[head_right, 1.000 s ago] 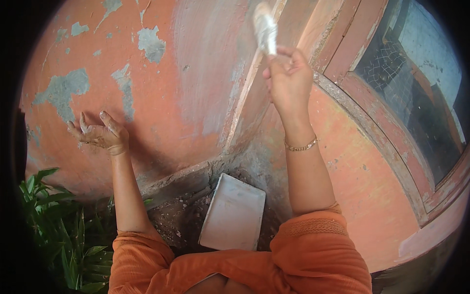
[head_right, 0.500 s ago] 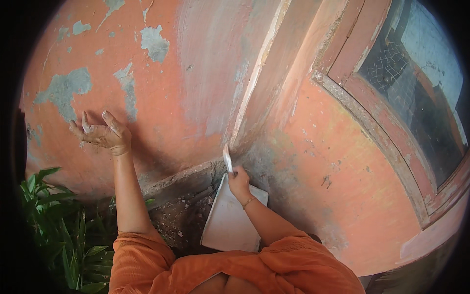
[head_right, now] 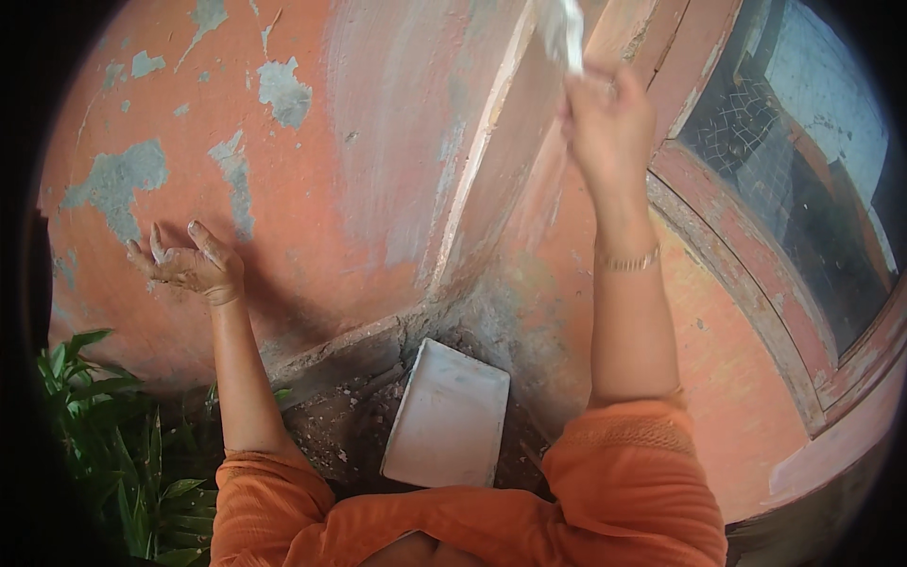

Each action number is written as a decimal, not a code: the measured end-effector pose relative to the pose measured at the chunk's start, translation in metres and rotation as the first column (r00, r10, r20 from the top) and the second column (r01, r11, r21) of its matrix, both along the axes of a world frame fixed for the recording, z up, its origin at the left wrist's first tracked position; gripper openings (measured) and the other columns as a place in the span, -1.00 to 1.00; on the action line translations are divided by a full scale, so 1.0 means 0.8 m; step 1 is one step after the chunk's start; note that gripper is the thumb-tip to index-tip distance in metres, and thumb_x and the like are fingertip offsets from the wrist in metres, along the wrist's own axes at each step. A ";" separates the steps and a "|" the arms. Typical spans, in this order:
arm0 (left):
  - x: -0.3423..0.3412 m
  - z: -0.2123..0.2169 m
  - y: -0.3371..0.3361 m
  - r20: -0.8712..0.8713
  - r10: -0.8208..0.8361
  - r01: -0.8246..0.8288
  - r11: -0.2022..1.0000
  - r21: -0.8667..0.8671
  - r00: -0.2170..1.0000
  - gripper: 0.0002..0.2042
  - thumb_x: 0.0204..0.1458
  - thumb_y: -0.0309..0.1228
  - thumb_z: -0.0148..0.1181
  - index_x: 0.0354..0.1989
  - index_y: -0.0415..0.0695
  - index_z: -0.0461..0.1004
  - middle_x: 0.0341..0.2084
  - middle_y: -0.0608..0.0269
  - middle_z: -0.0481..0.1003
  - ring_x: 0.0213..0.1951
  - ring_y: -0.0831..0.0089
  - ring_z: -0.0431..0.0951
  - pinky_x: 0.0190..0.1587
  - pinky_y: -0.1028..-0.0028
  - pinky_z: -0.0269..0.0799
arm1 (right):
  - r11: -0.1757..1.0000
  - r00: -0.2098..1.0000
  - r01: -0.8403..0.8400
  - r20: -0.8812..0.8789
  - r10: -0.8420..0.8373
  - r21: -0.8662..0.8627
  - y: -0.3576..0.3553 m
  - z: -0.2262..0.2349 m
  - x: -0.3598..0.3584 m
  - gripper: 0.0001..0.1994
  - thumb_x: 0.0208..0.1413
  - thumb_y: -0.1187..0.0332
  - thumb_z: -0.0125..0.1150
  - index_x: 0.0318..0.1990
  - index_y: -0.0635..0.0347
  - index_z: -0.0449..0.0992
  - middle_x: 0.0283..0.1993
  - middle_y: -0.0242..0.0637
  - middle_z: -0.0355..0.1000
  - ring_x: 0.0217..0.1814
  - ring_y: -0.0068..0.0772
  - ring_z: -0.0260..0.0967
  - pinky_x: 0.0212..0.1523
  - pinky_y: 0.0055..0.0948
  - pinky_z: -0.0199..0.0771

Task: The person paints a wall corner by dipping a brush into a tray of white paint and applying it to the surface.

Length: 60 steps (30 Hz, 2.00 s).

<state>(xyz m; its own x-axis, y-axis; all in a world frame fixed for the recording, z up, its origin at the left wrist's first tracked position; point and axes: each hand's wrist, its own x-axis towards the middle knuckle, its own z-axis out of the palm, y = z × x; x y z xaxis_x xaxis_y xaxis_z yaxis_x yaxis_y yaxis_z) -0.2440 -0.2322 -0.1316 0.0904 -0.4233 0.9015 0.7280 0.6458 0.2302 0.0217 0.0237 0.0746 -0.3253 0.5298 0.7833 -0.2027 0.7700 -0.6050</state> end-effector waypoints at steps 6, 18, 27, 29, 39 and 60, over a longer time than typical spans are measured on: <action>0.006 0.005 0.000 0.020 0.032 -0.032 0.999 0.017 0.999 -0.21 0.07 -0.33 0.08 0.31 -0.29 -0.33 0.25 -0.14 -0.21 0.21 -0.09 0.02 0.13 -0.01 0.32 | 0.614 0.849 0.443 -0.084 -0.522 0.653 0.054 0.006 -0.054 -0.73 0.10 0.40 0.05 -0.02 0.16 0.44 -0.48 -0.14 0.46 -0.42 -0.15 0.44 -0.36 -0.17 0.43; 0.007 0.008 0.002 -0.008 -0.078 0.078 0.995 0.059 0.997 -0.24 0.07 -0.29 0.07 0.29 -0.36 -0.26 0.23 -0.20 -0.17 0.20 -0.09 0.04 0.12 0.01 0.34 | 0.609 0.519 -0.107 0.566 -0.640 0.786 0.000 -0.225 0.024 -0.80 0.04 0.44 -0.04 -0.23 0.28 0.48 -0.46 0.02 0.41 -0.45 -0.05 0.45 -0.46 -0.19 0.44; 0.009 0.011 -0.002 -0.012 -0.069 0.070 0.995 0.073 0.998 -0.23 0.06 -0.30 0.07 0.28 -0.38 -0.28 0.23 -0.18 -0.18 0.19 -0.08 0.04 0.12 0.02 0.33 | 0.125 0.741 0.340 -0.183 -0.646 0.932 0.000 0.061 -0.002 -0.77 0.04 0.37 -0.05 -0.29 0.10 0.57 -0.50 -0.02 0.45 -0.43 -0.01 0.46 -0.45 -0.14 0.42; 0.014 0.015 0.005 -0.029 -0.064 0.066 0.996 0.067 0.998 -0.28 0.05 -0.42 0.07 0.27 -0.34 -0.26 0.22 -0.11 -0.19 0.19 -0.05 0.03 0.15 0.00 0.28 | 0.105 0.725 0.356 -0.204 -0.657 0.929 0.010 0.102 -0.019 -0.75 0.04 0.36 -0.07 -0.26 0.07 0.58 -0.49 -0.03 0.46 -0.41 -0.01 0.46 -0.45 -0.15 0.42; 0.018 0.013 -0.003 -0.002 -0.116 0.115 0.988 0.104 0.993 -0.27 0.05 -0.41 0.07 0.27 -0.35 -0.26 0.23 -0.15 -0.19 0.17 -0.05 0.06 0.16 -0.01 0.26 | 0.173 0.463 -0.198 0.248 -0.851 0.965 -0.015 -0.010 0.006 -0.63 -0.08 0.55 0.00 -0.15 -0.04 0.60 -0.36 -0.13 0.50 -0.35 -0.11 0.48 -0.35 -0.21 0.45; 0.013 0.008 -0.001 -0.020 -0.005 0.007 0.996 0.090 1.000 -0.35 0.11 -0.25 0.01 0.25 -0.38 -0.10 0.22 -0.30 -0.12 0.20 -0.13 0.02 0.13 0.08 0.32 | 0.282 0.648 -0.190 0.336 -0.683 0.940 -0.013 -0.044 0.010 -0.80 -0.10 0.48 -0.02 -0.46 0.19 0.60 -0.59 -0.01 0.43 -0.51 -0.03 0.46 -0.45 -0.16 0.43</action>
